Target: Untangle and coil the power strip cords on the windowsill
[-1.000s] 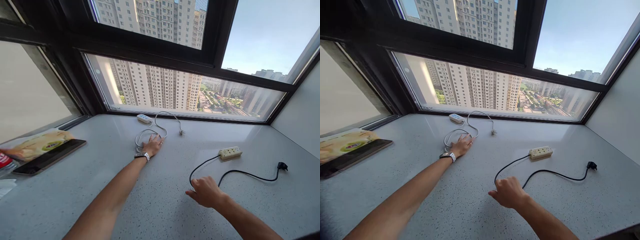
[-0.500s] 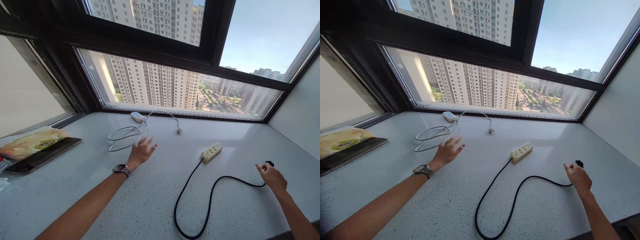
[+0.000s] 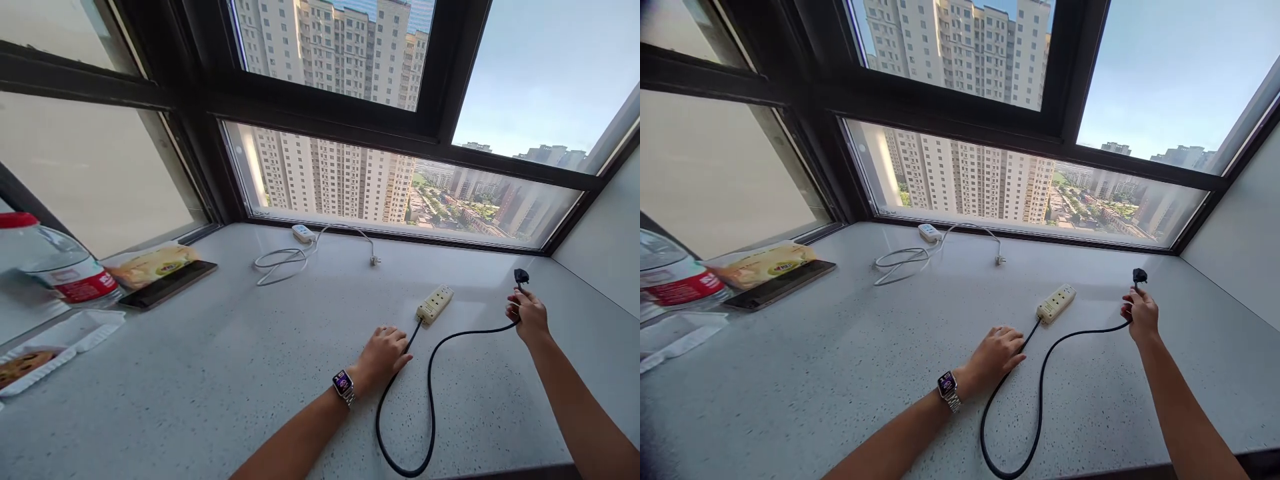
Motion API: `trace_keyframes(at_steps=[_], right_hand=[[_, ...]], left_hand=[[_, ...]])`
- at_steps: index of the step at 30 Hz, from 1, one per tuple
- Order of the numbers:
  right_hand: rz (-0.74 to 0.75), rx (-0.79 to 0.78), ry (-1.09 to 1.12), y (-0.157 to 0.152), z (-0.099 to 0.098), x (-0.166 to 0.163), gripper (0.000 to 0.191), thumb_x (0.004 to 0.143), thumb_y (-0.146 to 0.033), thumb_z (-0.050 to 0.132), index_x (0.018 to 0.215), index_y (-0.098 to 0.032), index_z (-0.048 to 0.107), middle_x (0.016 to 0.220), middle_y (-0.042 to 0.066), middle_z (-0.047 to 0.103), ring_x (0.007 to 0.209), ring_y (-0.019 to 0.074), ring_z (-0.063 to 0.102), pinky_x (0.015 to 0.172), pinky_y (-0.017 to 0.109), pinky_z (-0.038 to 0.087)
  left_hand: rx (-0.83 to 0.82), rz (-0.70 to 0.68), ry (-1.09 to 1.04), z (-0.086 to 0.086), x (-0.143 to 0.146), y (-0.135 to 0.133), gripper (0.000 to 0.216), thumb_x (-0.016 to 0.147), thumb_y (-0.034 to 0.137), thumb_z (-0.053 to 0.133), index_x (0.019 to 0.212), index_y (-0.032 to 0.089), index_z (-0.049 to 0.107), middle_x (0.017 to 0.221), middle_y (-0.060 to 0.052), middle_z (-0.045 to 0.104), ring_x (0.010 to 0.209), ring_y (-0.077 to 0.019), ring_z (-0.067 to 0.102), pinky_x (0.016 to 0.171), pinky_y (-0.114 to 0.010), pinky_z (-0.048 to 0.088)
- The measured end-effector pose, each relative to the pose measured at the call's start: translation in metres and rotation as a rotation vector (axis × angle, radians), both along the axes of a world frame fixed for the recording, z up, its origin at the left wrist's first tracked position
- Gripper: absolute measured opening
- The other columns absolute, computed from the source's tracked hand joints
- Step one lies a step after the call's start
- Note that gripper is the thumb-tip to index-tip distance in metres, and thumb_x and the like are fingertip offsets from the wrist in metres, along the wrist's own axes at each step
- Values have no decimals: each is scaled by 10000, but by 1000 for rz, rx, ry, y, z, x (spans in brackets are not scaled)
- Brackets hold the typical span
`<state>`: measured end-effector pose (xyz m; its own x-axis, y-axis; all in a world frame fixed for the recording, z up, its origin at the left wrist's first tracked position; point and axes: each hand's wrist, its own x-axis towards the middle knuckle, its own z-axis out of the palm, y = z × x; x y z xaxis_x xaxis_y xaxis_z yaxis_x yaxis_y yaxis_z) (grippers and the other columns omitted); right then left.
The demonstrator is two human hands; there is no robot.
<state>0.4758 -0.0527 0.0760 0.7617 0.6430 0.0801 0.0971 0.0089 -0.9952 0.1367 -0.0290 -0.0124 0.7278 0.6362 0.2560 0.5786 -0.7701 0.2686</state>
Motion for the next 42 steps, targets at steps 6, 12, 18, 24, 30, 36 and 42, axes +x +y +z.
trace_keyframes(at_steps=[6, 12, 18, 24, 30, 36, 42], right_hand=[[468, 239, -37, 20, -3, -145, 405, 749, -579, 606, 669, -203, 477, 475, -95, 311, 368, 67, 274, 362, 210, 251], [673, 196, -448, 18, -66, -228, 428, 873, -554, 435, 616, -212, 426, 506, -54, 340, 470, 108, 313, 461, 244, 267], [1048, 101, -779, 4, -96, -246, 307, 857, -483, 514, 801, -182, 541, 532, -51, 452, 467, 107, 393, 498, 226, 264], [1147, -113, -962, 11, -82, -228, 279, 796, -397, 663, 643, -182, 573, 476, -60, 427, 447, 87, 352, 484, 212, 223], [898, -55, -958, 28, -70, -180, 399, 893, -444, 495, 600, -175, 529, 494, -28, 446, 462, 95, 326, 487, 229, 221], [790, -72, -1009, 32, -70, -165, 402, 891, -469, 446, 639, -181, 569, 522, 13, 525, 464, 116, 401, 482, 234, 239], [639, -48, -986, 34, -77, -170, 384, 869, -474, 474, 614, -194, 535, 522, 10, 521, 473, 121, 419, 501, 235, 261]], left_hand=[[-152, 188, -242, 4, -29, 10, 378, 961, 385, 376, 1002, 166, 681, 805, -77, 677, 667, -184, 607, 587, -273, 397], [-352, 229, -622, 6, -41, 23, 487, 956, 431, 277, 1050, 154, 667, 545, 9, 501, 468, -137, 423, 507, -261, 309], [-830, 241, -1066, 13, -34, 23, 536, 814, 602, 515, 1070, 141, 614, 517, 91, 291, 423, -76, 241, 423, -218, 218], [-997, 148, -1667, 39, -62, 35, 425, 749, 490, 693, 638, 177, 428, 632, 41, 413, 544, -78, 423, 477, -190, 377], [-1000, 208, -2009, 47, -113, 55, 397, 934, 379, 494, 625, 198, 322, 509, 86, 206, 385, -65, 177, 359, -183, 238], [-672, 345, -2063, 57, -130, 60, 407, 895, 414, 544, 627, 201, 325, 476, 97, 214, 366, -57, 135, 342, -186, 191], [-279, 516, -1961, 61, -118, 56, 419, 830, 508, 596, 639, 199, 389, 455, 110, 228, 352, -43, 158, 344, -162, 169]])
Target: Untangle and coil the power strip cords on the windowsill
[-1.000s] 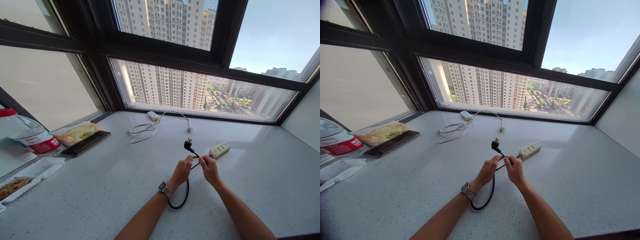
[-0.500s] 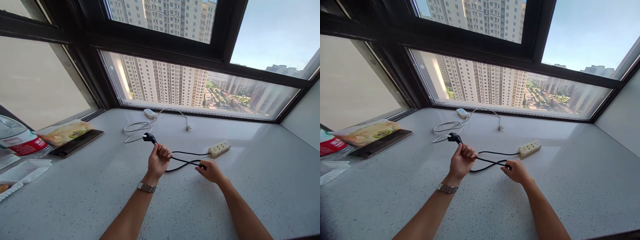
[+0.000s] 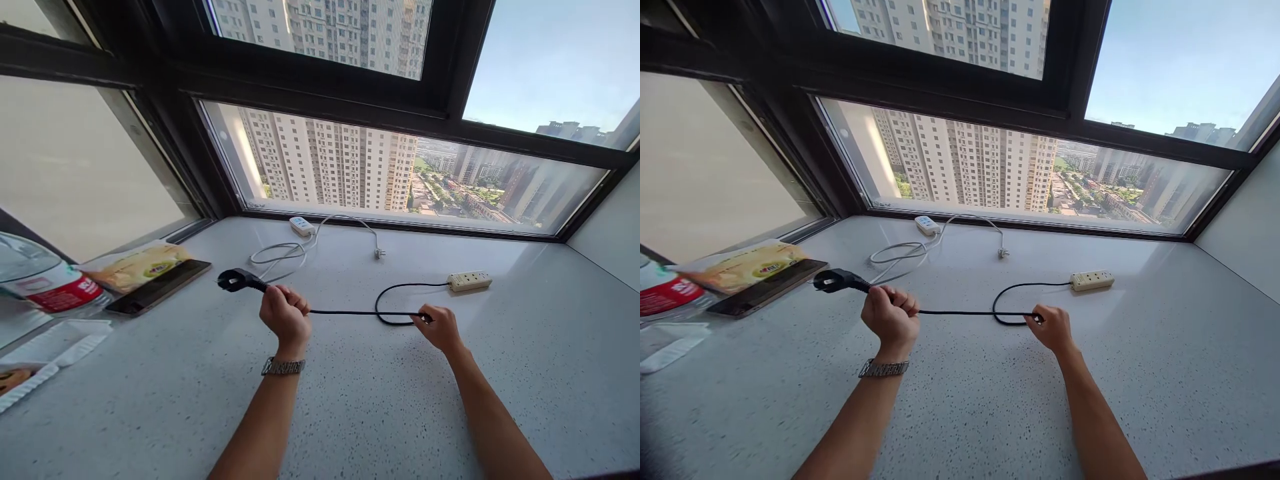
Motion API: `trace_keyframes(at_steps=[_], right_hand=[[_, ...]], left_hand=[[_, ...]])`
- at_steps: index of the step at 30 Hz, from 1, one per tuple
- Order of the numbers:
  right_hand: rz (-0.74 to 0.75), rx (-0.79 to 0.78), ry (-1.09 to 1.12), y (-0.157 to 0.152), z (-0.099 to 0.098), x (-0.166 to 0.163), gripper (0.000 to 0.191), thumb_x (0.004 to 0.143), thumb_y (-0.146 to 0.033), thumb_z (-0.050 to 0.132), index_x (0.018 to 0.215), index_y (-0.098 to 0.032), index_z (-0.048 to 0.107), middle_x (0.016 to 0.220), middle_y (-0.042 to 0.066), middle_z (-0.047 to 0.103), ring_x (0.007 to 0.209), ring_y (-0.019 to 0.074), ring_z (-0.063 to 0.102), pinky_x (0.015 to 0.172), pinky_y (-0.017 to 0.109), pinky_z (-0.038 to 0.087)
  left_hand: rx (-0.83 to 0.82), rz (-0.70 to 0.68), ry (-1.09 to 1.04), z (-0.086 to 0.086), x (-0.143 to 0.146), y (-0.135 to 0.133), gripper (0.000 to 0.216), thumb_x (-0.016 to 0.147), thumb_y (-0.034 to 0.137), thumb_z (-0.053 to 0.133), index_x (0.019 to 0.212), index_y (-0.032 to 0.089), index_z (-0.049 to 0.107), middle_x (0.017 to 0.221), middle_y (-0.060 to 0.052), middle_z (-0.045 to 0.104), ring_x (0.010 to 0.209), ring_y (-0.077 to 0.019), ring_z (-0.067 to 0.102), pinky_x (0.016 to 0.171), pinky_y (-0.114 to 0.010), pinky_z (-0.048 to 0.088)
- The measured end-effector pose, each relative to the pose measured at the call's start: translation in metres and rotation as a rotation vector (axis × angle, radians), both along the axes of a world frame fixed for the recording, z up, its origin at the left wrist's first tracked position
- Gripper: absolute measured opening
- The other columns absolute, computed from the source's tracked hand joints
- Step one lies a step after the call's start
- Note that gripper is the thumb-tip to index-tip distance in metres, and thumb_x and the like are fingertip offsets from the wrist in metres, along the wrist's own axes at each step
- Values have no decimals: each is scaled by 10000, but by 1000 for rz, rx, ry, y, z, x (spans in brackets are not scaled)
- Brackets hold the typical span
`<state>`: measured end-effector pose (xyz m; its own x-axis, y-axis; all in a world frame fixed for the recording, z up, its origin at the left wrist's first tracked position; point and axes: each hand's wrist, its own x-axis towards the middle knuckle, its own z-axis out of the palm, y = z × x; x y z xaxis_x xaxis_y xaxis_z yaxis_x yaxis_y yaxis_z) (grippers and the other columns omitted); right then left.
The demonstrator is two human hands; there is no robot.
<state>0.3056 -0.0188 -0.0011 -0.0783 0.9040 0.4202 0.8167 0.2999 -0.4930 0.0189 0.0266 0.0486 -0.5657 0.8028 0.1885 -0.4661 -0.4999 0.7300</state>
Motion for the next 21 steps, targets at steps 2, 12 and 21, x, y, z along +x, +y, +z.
trace_keyframes(at_steps=[2, 12, 21], right_hand=[[-18, 24, 42, -2, -5, -8, 425, 887, -476, 435, 565, -199, 460, 489, -3, 466, 452, 115, 374, 491, 241, 243], [101, 183, 335, -35, -7, -76, 226, 848, -319, 448, 654, -216, 398, 578, -18, 437, 500, 127, 379, 499, 246, 285], [256, 311, 739, -36, -10, -77, 181, 884, -389, 467, 966, -239, 407, 943, 34, 401, 758, 171, 480, 637, 314, 473]], left_hand=[[17, 12, 76, -6, 6, -1, 391, 817, 537, 600, 693, 189, 470, 465, 103, 279, 356, -45, 205, 350, -165, 200], [-39, -623, 767, -49, 68, -35, 509, 690, 664, 629, 751, 160, 593, 522, 69, 305, 474, -79, 254, 445, -213, 211], [32, -911, 659, -57, 96, -58, 667, 466, 621, 817, 865, 177, 521, 607, 88, 269, 535, -66, 209, 482, -214, 169]])
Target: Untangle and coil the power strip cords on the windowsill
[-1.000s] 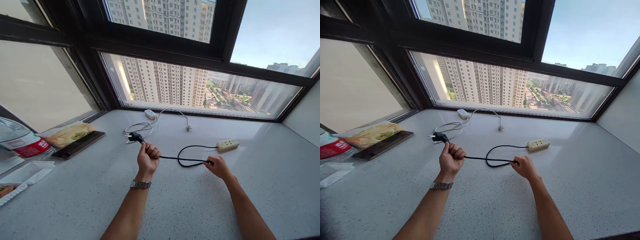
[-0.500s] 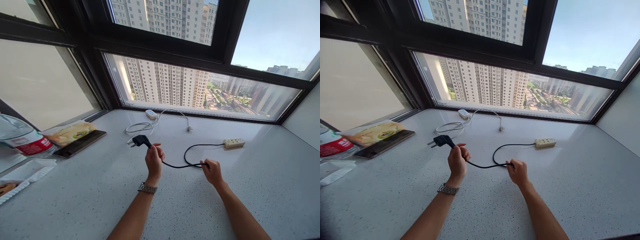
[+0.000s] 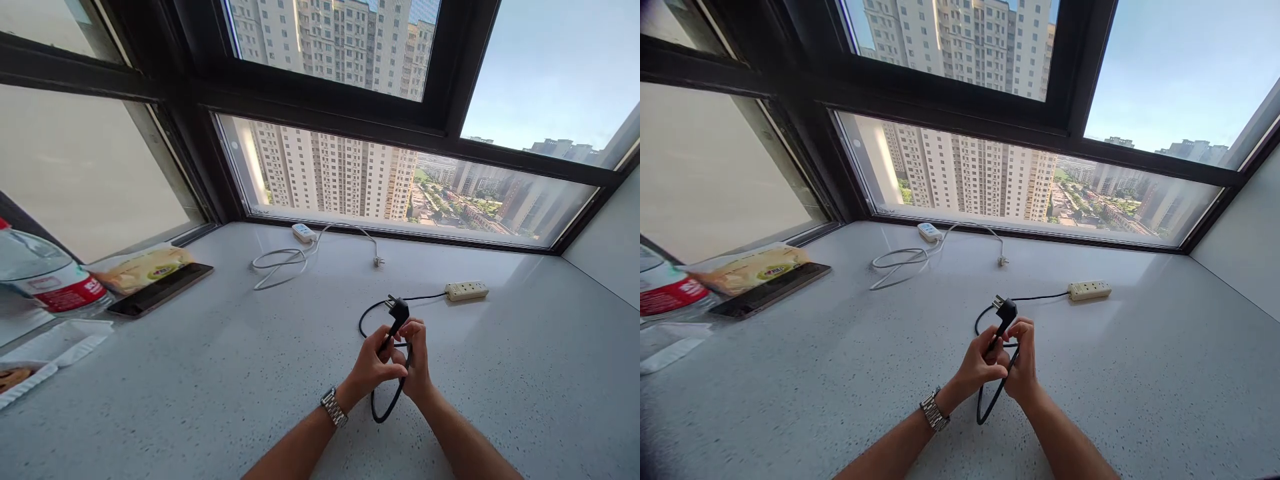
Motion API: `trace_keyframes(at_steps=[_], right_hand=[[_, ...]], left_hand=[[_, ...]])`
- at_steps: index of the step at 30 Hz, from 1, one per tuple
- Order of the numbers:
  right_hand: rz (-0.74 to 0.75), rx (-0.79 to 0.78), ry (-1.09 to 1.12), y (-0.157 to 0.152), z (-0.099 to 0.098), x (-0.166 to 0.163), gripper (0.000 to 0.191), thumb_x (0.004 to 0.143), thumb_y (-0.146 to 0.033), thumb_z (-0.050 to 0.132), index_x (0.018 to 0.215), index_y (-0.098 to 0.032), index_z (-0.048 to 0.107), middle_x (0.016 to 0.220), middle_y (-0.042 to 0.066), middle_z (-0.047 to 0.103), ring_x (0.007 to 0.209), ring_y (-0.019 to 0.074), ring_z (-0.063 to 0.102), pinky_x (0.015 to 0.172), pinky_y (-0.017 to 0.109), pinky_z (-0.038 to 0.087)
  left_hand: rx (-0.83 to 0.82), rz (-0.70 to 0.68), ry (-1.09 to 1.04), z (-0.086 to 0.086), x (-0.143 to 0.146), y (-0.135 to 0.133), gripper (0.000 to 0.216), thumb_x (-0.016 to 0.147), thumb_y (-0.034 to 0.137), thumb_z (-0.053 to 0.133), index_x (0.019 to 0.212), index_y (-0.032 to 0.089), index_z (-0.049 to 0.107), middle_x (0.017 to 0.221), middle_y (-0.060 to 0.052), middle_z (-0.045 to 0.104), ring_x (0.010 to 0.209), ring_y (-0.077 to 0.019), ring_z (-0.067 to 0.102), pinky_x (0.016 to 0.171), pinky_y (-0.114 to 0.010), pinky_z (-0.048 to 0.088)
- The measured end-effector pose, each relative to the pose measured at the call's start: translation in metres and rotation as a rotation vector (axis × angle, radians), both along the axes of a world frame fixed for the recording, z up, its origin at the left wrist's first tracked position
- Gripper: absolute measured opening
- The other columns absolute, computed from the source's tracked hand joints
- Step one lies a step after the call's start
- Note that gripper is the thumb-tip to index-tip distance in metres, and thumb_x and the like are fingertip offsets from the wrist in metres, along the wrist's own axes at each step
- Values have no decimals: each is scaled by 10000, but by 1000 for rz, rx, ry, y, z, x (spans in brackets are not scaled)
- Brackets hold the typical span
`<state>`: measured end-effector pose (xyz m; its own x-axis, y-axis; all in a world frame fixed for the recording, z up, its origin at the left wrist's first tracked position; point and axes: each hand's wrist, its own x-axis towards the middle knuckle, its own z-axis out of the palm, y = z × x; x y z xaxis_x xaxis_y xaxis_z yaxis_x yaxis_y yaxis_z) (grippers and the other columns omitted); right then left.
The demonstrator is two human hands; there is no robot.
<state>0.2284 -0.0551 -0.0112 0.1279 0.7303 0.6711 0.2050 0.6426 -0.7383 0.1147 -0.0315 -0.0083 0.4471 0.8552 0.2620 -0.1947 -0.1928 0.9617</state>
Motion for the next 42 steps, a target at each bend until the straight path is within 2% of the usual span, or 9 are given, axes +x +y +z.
trace_keyframes(at_steps=[5, 12, 19, 25, 32, 35, 37, 39, 42], right_hand=[[152, -106, 135, -6, -1, -2, 607, 827, -520, 588, 1307, -265, 318, 1251, 123, 404, 1101, 287, 500, 882, 466, 465], [285, -163, 327, -2, -14, 4, 700, 753, -537, 669, 1332, -319, 341, 1355, 111, 423, 1136, 299, 514, 916, 483, 457], [284, -249, 306, -4, -13, 2, 880, 773, -602, 635, 1462, -271, 199, 1404, 157, 413, 1202, 331, 495, 947, 473, 465], [200, -162, -50, 8, -18, 12, 936, 760, -785, 491, 1480, -247, 233, 1503, 139, 280, 1385, 350, 266, 1105, 531, 287], [139, -74, -469, 24, -20, 24, 1082, 655, -887, 432, 1470, -185, 318, 1473, 175, 349, 1386, 367, 246, 1096, 532, 290], [183, -31, -546, 22, -14, 18, 881, 730, -861, 364, 1282, -202, 558, 1242, 147, 582, 1256, 325, 441, 1063, 476, 323], [223, -36, -570, 23, -10, 19, 753, 778, -835, 320, 1006, -210, 672, 930, 96, 672, 964, 258, 603, 968, 413, 390], [200, -40, -585, 26, -6, 28, 702, 813, -807, 309, 817, -200, 661, 718, 49, 639, 708, 191, 590, 844, 357, 421], [13, -85, -602, 35, -1, 56, 679, 873, -751, 296, 677, -186, 618, 622, 33, 598, 620, 162, 535, 731, 311, 400]], left_hand=[[93, -40, 52, 7, -2, 1, 639, 604, 678, 699, 916, 126, 620, 632, 59, 299, 575, -86, 224, 516, -229, 195], [33, -143, 195, 6, -10, 12, 419, 742, 464, 593, 949, 104, 645, 606, 56, 303, 564, -96, 262, 522, -230, 219], [167, 88, 384, -1, -1, 10, 206, 764, 322, 588, 831, 134, 638, 545, 75, 326, 520, -87, 269, 501, -218, 237], [152, 363, 169, 12, -4, 7, 268, 808, 424, 575, 846, 161, 603, 557, 56, 439, 494, -89, 351, 494, -214, 280], [-303, 48, -281, 56, -2, -20, 478, 721, 623, 654, 775, 191, 456, 473, 122, 273, 372, -35, 181, 354, -164, 197], [-429, 15, -455, 88, -5, -27, 500, 661, 575, 743, 824, 194, 463, 500, 137, 217, 377, -20, 119, 330, -132, 161], [-424, 21, -516, 115, -12, -26, 497, 644, 534, 778, 840, 191, 477, 503, 139, 195, 377, -18, 109, 322, -122, 163], [-354, 93, -549, 140, -23, -22, 480, 635, 487, 804, 842, 187, 492, 501, 137, 201, 372, -19, 131, 319, -117, 175], [-173, 302, -590, 167, -41, -11, 406, 668, 419, 795, 834, 182, 510, 493, 133, 203, 360, -21, 155, 322, -115, 178]])
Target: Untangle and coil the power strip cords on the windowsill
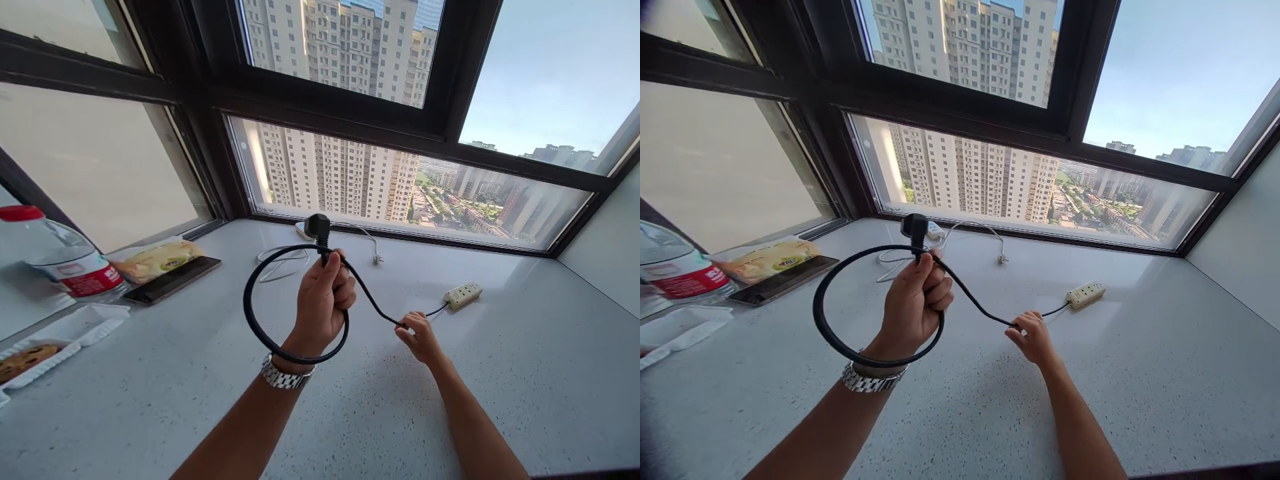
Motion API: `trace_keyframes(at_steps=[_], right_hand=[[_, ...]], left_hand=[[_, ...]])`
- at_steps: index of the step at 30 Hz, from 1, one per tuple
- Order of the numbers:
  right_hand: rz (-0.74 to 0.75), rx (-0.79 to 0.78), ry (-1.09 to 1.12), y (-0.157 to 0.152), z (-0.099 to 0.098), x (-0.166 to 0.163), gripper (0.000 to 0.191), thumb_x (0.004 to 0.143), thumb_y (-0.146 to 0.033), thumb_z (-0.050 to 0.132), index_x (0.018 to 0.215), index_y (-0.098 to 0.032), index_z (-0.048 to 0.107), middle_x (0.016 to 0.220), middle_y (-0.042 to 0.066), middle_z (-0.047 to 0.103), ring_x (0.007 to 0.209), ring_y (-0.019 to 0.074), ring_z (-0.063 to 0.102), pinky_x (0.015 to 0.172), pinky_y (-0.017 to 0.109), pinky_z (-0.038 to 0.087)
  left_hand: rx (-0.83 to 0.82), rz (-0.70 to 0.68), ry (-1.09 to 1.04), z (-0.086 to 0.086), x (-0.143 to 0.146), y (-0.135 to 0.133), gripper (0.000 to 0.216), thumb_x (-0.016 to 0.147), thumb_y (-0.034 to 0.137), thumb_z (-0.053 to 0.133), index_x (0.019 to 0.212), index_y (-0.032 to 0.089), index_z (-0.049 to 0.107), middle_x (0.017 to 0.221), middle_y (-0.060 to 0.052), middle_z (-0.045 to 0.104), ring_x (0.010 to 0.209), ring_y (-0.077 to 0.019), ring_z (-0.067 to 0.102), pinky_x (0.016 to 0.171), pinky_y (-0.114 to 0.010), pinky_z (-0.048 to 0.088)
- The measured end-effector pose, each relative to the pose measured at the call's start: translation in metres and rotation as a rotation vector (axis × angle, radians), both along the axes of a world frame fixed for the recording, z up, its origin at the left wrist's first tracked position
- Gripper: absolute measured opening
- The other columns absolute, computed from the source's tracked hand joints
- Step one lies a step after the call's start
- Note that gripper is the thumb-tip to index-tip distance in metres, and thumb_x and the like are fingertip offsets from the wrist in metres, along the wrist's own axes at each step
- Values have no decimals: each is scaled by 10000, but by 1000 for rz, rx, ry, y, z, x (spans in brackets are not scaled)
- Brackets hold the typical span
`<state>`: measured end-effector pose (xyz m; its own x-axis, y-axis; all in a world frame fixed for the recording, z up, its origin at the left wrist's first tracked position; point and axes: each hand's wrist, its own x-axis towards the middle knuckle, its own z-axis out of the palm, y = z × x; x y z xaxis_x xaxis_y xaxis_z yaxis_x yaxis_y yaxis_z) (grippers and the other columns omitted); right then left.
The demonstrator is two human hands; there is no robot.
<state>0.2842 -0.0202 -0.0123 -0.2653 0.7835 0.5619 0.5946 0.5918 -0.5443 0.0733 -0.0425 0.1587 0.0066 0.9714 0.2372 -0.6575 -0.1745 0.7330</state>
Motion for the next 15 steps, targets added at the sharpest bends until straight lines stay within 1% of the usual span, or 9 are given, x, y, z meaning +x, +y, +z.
trace_keyframes(at_steps=[1, 2, 3, 5, 7, 9, 11, 13, 15], right_hand=[[-71, -14, -2, 2, 0, 10, 700, 885, -744, 266, 621, -186, 595, 588, 29, 578, 596, 156, 521, 689, 297, 394], [-135, -32, 2, 4, 0, 18, 722, 886, -746, 242, 565, -186, 565, 546, 22, 547, 559, 148, 497, 634, 282, 382], [-191, -50, 9, 6, -2, 24, 738, 879, -755, 233, 520, -186, 535, 505, 15, 510, 517, 139, 464, 574, 268, 358], [-271, -70, 22, 7, -6, 29, 733, 869, -755, 275, 465, -184, 494, 447, -1, 439, 449, 120, 387, 481, 255, 277], [-363, -86, 20, 7, -9, 25, 693, 866, -722, 363, 455, -179, 494, 428, -5, 418, 422, 112, 352, 452, 257, 211], [-507, -112, -9, 7, -10, 21, 652, 860, -688, 420, 466, -178, 517, 431, 2, 442, 416, 114, 367, 446, 259, 187], [-661, -145, -57, 9, -9, 21, 607, 863, -646, 445, 482, -183, 539, 449, 17, 486, 426, 126, 405, 442, 258, 191], [-768, -177, -95, 10, -7, 28, 550, 866, -589, 474, 499, -189, 559, 482, 36, 536, 452, 144, 447, 444, 258, 202], [-825, -220, -113, 11, -6, 39, 499, 861, -541, 504, 512, -192, 575, 518, 54, 579, 474, 160, 480, 444, 259, 207]], left_hand=[[33, 90, 15, 3, -6, 5, 369, 689, 398, 780, 817, 180, 511, 489, 132, 206, 355, -21, 160, 323, -116, 178], [57, 181, 38, 3, -11, 11, 331, 710, 375, 761, 792, 177, 508, 484, 129, 214, 352, -21, 167, 324, -118, 177], [70, 266, 73, -2, -15, 18, 299, 728, 353, 740, 765, 175, 503, 478, 125, 227, 348, -21, 179, 323, -121, 178], [69, 402, 173, -19, -22, 31, 258, 748, 314, 703, 713, 173, 490, 462, 114, 263, 341, -24, 211, 318, -130, 181], [43, 456, 289, -42, -25, 44, 235, 743, 287, 684, 688, 174, 486, 446, 106, 296, 338, -28, 237, 315, -135, 190], [-21, 426, 320, -63, -28, 52, 231, 706, 271, 695, 695, 176, 485, 444, 111, 302, 338, -26, 233, 313, -133, 181], [-91, 342, 261, -78, -30, 57, 261, 662, 274, 720, 721, 177, 485, 452, 126, 278, 334, -18, 203, 313, -130, 164], [-123, 265, 177, -84, -33, 58, 308, 635, 312, 748, 757, 176, 499, 458, 140, 243, 332, -13, 173, 316, -129, 153], [-111, 226, 124, -86, -37, 58, 366, 635, 379, 767, 830, 168, 541, 464, 143, 238, 338, -15, 166, 321, -131, 163]])
